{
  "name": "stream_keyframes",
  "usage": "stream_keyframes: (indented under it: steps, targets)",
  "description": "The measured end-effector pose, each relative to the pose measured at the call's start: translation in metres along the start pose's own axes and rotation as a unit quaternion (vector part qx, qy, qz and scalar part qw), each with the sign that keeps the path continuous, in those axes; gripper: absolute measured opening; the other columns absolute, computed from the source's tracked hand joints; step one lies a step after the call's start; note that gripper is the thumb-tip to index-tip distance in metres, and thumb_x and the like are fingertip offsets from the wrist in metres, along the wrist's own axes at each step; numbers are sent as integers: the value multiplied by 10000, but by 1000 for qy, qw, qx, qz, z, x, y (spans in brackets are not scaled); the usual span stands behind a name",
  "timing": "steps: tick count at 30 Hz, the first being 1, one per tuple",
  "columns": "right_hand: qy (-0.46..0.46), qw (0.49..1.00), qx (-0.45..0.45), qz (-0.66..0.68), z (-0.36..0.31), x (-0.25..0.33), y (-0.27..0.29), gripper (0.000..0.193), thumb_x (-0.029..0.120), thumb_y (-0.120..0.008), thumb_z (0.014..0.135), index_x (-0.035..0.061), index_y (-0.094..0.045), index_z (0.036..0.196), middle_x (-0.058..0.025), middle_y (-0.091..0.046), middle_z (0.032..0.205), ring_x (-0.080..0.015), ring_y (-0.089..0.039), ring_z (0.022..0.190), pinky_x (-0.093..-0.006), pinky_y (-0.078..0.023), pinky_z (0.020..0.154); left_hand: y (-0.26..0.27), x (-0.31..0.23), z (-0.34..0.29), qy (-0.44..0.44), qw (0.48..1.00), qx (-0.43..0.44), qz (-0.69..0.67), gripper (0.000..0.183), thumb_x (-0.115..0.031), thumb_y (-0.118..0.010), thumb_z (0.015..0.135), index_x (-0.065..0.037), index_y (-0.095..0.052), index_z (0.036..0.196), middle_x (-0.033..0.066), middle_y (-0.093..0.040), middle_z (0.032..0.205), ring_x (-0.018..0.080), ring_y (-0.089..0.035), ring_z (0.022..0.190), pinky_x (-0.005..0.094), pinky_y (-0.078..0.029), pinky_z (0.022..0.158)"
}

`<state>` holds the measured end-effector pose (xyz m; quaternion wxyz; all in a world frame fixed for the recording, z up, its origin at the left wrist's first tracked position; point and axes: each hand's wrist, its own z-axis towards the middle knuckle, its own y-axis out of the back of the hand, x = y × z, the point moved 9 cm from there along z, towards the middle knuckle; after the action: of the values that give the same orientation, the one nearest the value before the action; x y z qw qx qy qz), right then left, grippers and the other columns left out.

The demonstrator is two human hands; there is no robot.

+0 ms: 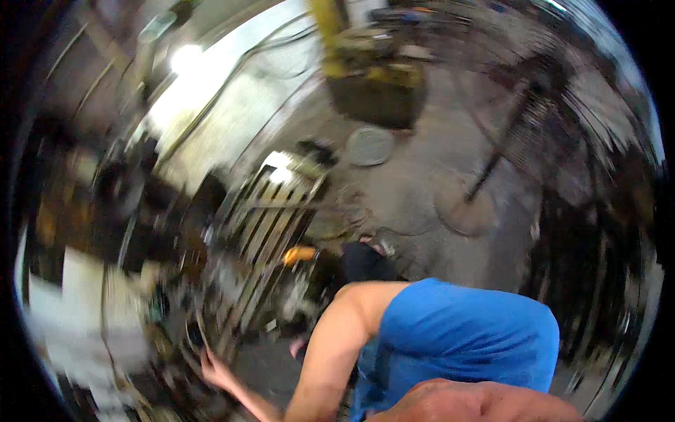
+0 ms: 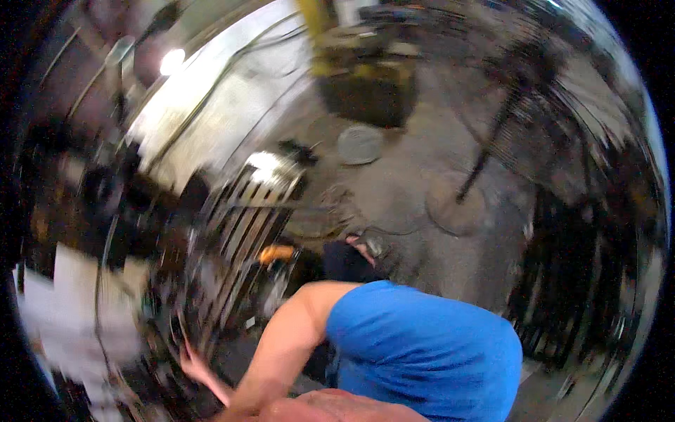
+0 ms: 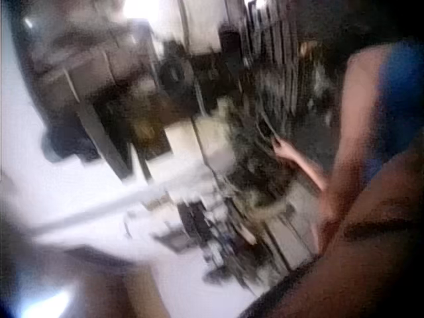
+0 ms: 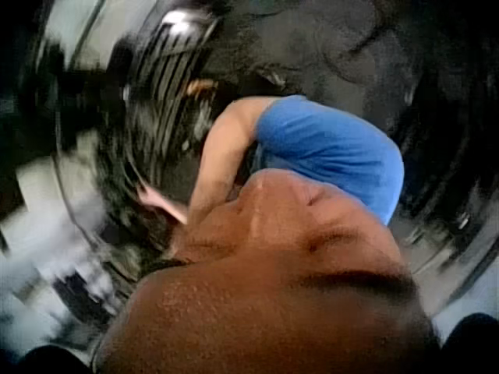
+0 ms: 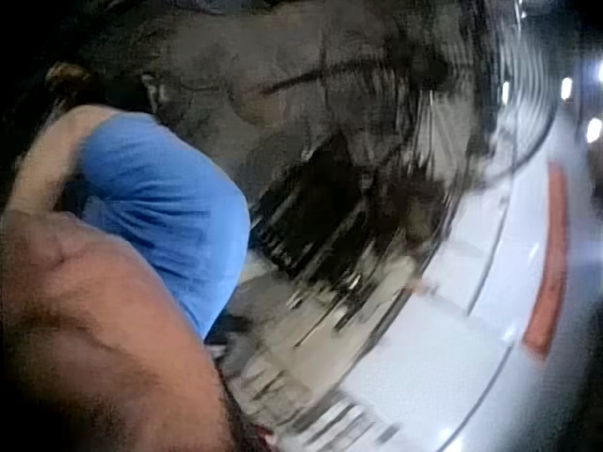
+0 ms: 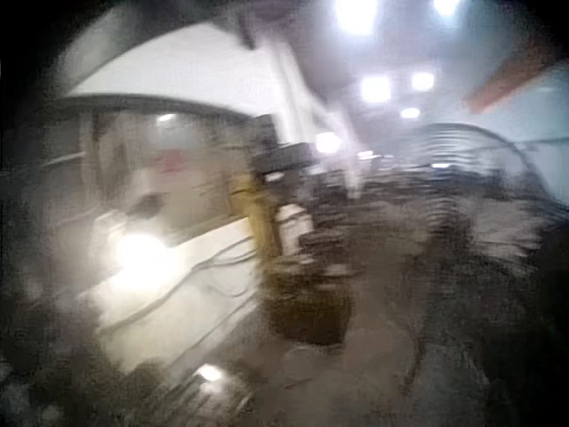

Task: The person operates a milling machine by turning manual handwheels to position the table, applies fluid to a metal part with a brush, and handles metal pieces between the machine and a bin.

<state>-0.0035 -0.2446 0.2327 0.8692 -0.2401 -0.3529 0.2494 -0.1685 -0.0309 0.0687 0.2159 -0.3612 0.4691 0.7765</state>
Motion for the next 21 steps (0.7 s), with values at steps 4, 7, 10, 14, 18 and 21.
stream_keyframes:
  steps: [4,7,10,14,18,21]
  targets:
    - [-130,990,10,61,-56,24,24,433,249,-612,727,-63,-535,1016,-146,-588,941,-227,-572,857,-322,-450,716,-52,-19,27,-20,999,3,-30,370,-242,-581,804,50,-573,1030,126,-636,932,181,-584,847,296,-434,766]
    - [-83,986,-133,-51,-144,41,93,817,608,-623,543,-94,-555,956,-176,-588,903,-250,-580,816,-316,-451,695,-35,-24,40,-106,991,-32,78,302,-239,-561,791,-24,-607,999,182,-621,833,298,-601,802,355,-453,706]
    - [-43,912,-359,-193,-236,60,129,867,708,-572,545,-97,-563,868,-160,-569,806,-219,-535,703,-301,-431,654,-32,-15,49,-131,973,-79,170,233,-221,-546,778,-68,-615,940,197,-591,822,353,-575,730,428,-453,662]
    - [32,861,-477,-174,-305,90,125,608,525,-627,596,-31,-582,838,-143,-578,757,-234,-541,693,-303,-419,629,-49,-31,61,-157,948,-102,258,197,-208,-532,778,-70,-603,899,171,-569,793,345,-584,695,430,-469,619]
    - [-21,804,-545,-237,-354,101,147,448,374,-581,679,-31,-579,871,-115,-582,765,-192,-548,674,-276,-426,606,-72,-19,68,-166,927,-64,330,188,-206,-523,780,-57,-587,876,170,-566,768,335,-594,658,429,-477,579]
    - [-49,757,-570,-314,-379,121,176,353,233,-544,674,-22,-584,915,-104,-589,780,-179,-554,698,-269,-430,626,-79,-21,66,-161,921,-27,354,199,-240,-531,782,-90,-596,895,163,-562,768,331,-596,640,435,-477,566]
